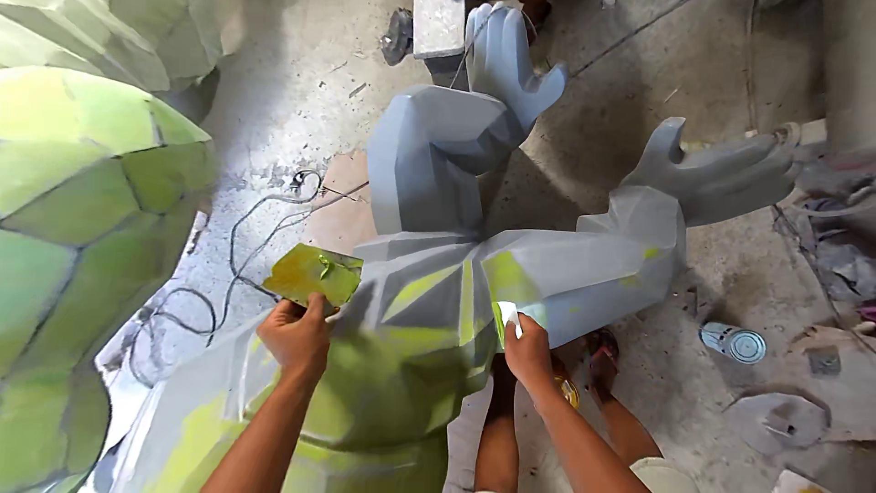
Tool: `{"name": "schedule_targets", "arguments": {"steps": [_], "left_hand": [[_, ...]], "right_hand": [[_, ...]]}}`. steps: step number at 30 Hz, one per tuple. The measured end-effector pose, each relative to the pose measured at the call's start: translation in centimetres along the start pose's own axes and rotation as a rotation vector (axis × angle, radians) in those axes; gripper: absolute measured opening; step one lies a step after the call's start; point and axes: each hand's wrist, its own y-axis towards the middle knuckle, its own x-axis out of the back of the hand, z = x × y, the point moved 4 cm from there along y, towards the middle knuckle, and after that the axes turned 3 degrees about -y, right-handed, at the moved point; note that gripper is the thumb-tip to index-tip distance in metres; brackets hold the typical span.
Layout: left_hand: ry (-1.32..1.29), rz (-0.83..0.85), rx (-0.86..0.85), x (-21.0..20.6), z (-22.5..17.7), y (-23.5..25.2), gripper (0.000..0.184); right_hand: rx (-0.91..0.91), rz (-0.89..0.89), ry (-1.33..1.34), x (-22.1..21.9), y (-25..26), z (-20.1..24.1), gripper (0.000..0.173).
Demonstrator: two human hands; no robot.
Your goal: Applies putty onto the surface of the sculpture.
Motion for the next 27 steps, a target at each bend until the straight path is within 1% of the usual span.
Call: {"name": "schedule_targets", "arguments": {"steps": [3,6,8,11,13,15,17,20,21,24,25,27], "left_hand": [[0.026,0.031,-0.044,0.1,2.2,2.7,0.012],[-0.058,0.050,-0.014,0.3,3.5,4.3,0.008],[-0.119,0.067,-0.017,0.4,3.8,4.5,0.005],[-0.173,0.089,-0.061,0.1,3.7,4.2,0.001],[-0.174,0.105,-0.041,0.1,3.5,4.0,0.004],[-0.196,0.113,-0.019,0.1,3.5,4.0,0.006],[-0.231,0.121,-0.016,0.2,3.6,4.1,0.005],[-0.259,0.125,-0.017,0.1,3.8,4.1,0.002],[-0.261,0.128,-0.024,0.1,3.9,4.1,0.001],[-0.250,0.127,-0.043,0.1,3.9,4.2,0.003],[-0.247,0.126,-0.044,0.1,3.8,4.1,0.004],[-0.247,0.130,-0.046,0.1,3.8,4.1,0.005]], "right_hand": [[-0.004,-0.083,-0.119,-3.3,1.8,1.4,0.028],[-0.018,-0.138,-0.225,-5.9,3.5,2.3,0.031],[-0.031,-0.134,-0.289,-7.4,4.0,2.8,0.034],[-0.088,-0.033,-0.414,-8.4,4.3,3.4,0.036],[-0.104,0.048,-0.485,-8.5,3.8,3.4,0.036],[-0.095,0.130,-0.564,-8.4,3.0,3.1,0.036],[-0.085,0.208,-0.614,-8.1,1.8,2.7,0.040],[-0.030,0.261,-0.618,-7.5,-0.5,1.5,0.042],[-0.001,0.227,-0.594,-7.2,-1.1,0.9,0.042],[0.078,-0.051,-0.421,-6.1,-1.2,-0.6,0.034],[0.073,-0.125,-0.358,-5.9,-0.5,-0.6,0.034],[0.032,-0.201,-0.275,-6.0,1.3,0.2,0.036]]}}
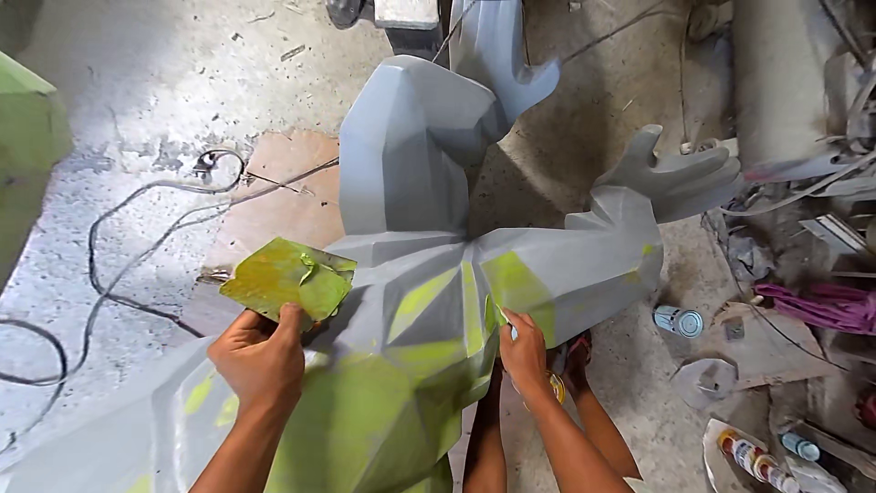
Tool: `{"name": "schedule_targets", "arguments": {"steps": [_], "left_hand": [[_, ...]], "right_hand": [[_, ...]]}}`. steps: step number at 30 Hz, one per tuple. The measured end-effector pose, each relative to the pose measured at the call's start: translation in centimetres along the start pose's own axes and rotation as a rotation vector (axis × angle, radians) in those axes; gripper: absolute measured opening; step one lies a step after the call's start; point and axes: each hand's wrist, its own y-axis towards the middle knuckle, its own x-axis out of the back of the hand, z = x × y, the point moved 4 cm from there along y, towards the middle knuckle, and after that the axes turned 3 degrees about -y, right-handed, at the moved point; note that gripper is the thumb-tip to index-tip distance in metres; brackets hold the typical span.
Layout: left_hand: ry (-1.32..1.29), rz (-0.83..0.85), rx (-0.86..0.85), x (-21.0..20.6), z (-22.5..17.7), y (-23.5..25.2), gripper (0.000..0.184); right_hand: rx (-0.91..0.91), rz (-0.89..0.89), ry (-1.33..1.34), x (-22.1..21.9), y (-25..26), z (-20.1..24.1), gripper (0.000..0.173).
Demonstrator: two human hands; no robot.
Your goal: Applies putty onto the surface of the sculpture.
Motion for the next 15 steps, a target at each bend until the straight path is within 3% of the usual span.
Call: {"name": "schedule_targets", "arguments": {"steps": [8,15], "left_hand": [[-0.002,-0.004,0.053,0.2,0.3,0.2,0.005],[-0.035,0.006,0.071,0.2,0.6,0.2,0.005]], "right_hand": [[-0.186,0.086,0.072,-2.3,2.6,3.9,0.039],[-0.009,0.042,0.122,-2.8,-2.0,3.3,0.040]]}}
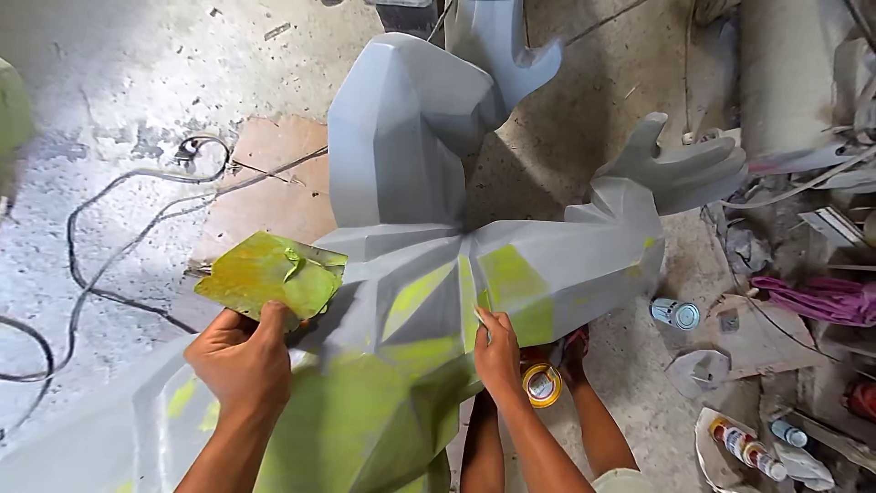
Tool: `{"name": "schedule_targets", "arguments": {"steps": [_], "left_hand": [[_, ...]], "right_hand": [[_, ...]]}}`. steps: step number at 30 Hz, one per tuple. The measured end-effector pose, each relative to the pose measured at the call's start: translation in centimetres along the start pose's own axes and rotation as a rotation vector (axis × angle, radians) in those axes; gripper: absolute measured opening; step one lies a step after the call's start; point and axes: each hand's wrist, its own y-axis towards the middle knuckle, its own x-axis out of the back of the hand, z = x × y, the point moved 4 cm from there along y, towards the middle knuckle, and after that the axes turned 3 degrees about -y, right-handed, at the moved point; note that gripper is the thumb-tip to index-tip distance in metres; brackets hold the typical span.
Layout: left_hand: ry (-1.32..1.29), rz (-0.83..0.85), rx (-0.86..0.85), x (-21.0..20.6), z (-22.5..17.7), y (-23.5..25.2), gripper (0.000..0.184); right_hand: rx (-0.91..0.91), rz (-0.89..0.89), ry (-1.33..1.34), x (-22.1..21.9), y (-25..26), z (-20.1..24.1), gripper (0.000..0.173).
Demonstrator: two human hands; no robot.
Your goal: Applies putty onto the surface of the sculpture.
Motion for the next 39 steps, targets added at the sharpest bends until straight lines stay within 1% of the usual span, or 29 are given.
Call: {"name": "schedule_targets", "arguments": {"steps": [3,6,7,9,14,17,20,24,27,29,33,35,37,39], "left_hand": [[0.002,0.001,-0.003,0.0,-0.1,0.0,0.004],[0.011,-0.001,0.007,-0.1,-0.1,-0.1,0.004],[0.015,-0.004,0.009,-0.1,-0.1,-0.1,0.004],[0.025,-0.005,0.013,-0.1,-0.1,-0.1,0.004],[0.030,-0.014,0.001,-0.1,-0.2,0.0,0.005],[0.017,-0.012,-0.002,-0.2,-0.3,0.0,0.004],[0.010,-0.016,0.002,-0.2,-0.4,0.0,0.006],[0.018,-0.016,0.001,-0.1,-0.3,0.0,0.006],[0.023,-0.016,-0.006,-0.1,-0.4,-0.1,0.003],[0.023,-0.022,-0.003,-0.2,-0.5,-0.1,0.003],[0.018,-0.027,-0.003,-0.2,-0.6,-0.1,0.004],[0.013,-0.031,0.001,-0.1,-0.4,-0.1,0.004],[0.004,-0.030,0.001,-0.1,-0.4,-0.1,0.004],[-0.005,-0.034,0.003,-0.2,-0.4,-0.1,0.004]], "right_hand": [[0.052,-0.023,0.059,0.6,-0.9,-0.3,0.036],[-0.055,-0.141,0.137,2.2,0.8,-1.4,0.033],[-0.104,-0.151,0.133,2.5,1.8,-1.6,0.034],[-0.143,-0.126,0.096,2.5,3.6,-1.5,0.034],[-0.036,-0.054,-0.068,1.5,7.2,1.9,0.037],[-0.042,0.007,-0.161,0.7,8.2,3.6,0.038],[-0.046,0.009,-0.188,0.0,7.9,3.9,0.038],[0.026,0.002,-0.135,0.4,6.4,2.7,0.038],[0.036,-0.039,-0.141,1.3,7.3,2.6,0.037],[0.006,-0.050,-0.186,1.5,8.6,3.3,0.038],[-0.151,0.085,-0.315,0.0,11.2,4.8,0.037],[-0.200,0.118,-0.308,-0.2,11.3,5.3,0.038],[-0.160,0.096,-0.270,0.1,10.2,5.4,0.040],[-0.069,0.058,-0.227,0.5,9.0,5.3,0.038]]}}
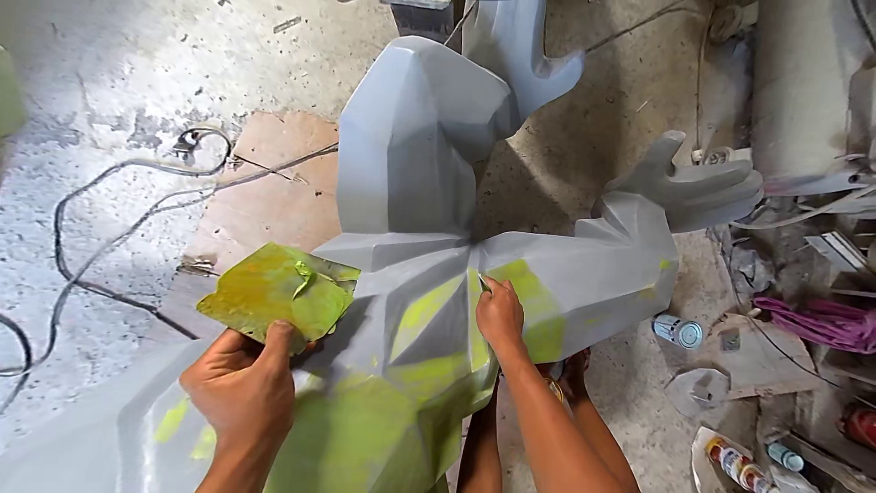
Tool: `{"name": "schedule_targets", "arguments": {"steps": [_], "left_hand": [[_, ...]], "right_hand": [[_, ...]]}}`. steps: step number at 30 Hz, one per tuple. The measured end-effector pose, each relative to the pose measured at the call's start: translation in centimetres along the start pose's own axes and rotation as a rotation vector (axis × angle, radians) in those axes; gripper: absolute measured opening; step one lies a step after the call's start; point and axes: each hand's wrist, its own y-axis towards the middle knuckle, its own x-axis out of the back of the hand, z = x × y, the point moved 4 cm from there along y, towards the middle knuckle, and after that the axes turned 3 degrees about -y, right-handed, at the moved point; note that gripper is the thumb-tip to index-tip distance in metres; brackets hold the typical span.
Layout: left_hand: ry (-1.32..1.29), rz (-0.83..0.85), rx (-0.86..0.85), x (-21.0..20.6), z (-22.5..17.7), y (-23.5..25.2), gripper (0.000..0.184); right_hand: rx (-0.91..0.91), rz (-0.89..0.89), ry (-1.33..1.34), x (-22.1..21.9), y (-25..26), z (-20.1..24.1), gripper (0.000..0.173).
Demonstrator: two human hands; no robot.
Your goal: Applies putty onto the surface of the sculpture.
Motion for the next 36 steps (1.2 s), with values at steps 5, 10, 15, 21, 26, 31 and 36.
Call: {"name": "schedule_targets", "arguments": {"steps": [5,10,15,21,26,31,36], "left_hand": [[-0.002,0.005,0.003,0.0,0.1,0.0,0.004],[-0.015,0.019,-0.014,0.0,0.0,-0.1,0.004],[-0.017,0.022,-0.006,-0.1,0.0,-0.1,0.003],[-0.016,0.031,-0.006,0.1,0.3,0.0,0.003],[-0.013,0.029,0.003,0.1,0.3,0.0,0.003],[-0.022,0.036,0.003,0.2,0.3,0.0,0.004],[-0.024,0.036,0.001,0.1,0.1,0.0,0.003]], "right_hand": [[0.033,-0.085,-0.063,0.7,0.8,-0.4,0.035],[-0.131,0.043,-0.165,-0.9,3.2,1.4,0.036],[-0.130,0.045,-0.090,-0.6,2.6,1.5,0.039],[0.101,0.028,0.080,0.4,0.2,0.0,0.036],[0.060,-0.122,0.116,1.4,0.4,-1.9,0.034],[0.014,-0.091,-0.070,0.4,1.0,-0.2,0.034],[-0.101,-0.014,-0.135,-1.2,2.7,1.2,0.035]]}}
